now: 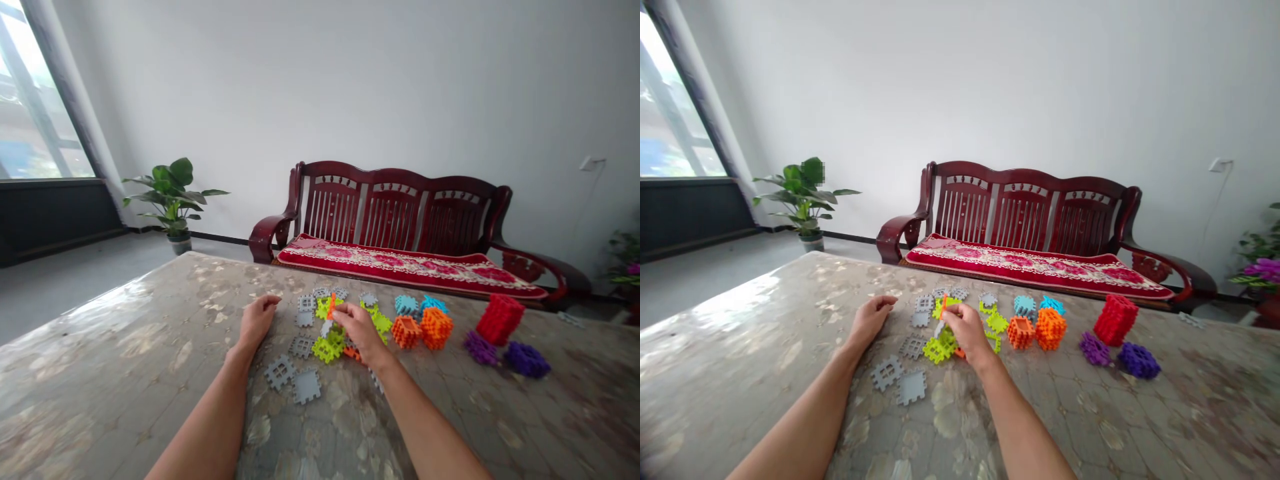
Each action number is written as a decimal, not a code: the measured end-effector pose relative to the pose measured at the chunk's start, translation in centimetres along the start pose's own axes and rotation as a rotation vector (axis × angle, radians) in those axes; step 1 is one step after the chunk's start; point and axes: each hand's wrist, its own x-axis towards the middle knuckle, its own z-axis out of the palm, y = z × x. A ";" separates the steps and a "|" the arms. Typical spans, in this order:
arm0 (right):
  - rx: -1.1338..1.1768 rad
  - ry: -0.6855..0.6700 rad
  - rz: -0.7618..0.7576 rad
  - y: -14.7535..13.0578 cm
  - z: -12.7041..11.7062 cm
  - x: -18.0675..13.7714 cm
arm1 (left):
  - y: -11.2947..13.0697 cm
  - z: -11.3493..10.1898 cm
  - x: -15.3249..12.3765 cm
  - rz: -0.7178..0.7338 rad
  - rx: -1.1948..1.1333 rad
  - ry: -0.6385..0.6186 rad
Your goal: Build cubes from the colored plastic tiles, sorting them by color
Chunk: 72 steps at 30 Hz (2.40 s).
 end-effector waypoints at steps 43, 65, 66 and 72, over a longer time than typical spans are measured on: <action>-0.889 0.364 -0.195 2.8 -7.8 -2.3 | 0.8 -0.2 0.0 0.060 0.258 -0.064; -0.997 0.462 0.042 2.6 -12.9 -2.2 | 0.7 -0.1 0.0 0.052 0.283 -0.080; -1.009 0.464 0.040 2.5 -12.8 -2.2 | 0.7 -0.1 0.1 0.051 0.288 -0.084; -0.955 0.371 -0.123 2.0 -11.1 -2.5 | 1.5 -0.2 -0.2 0.025 0.307 -0.125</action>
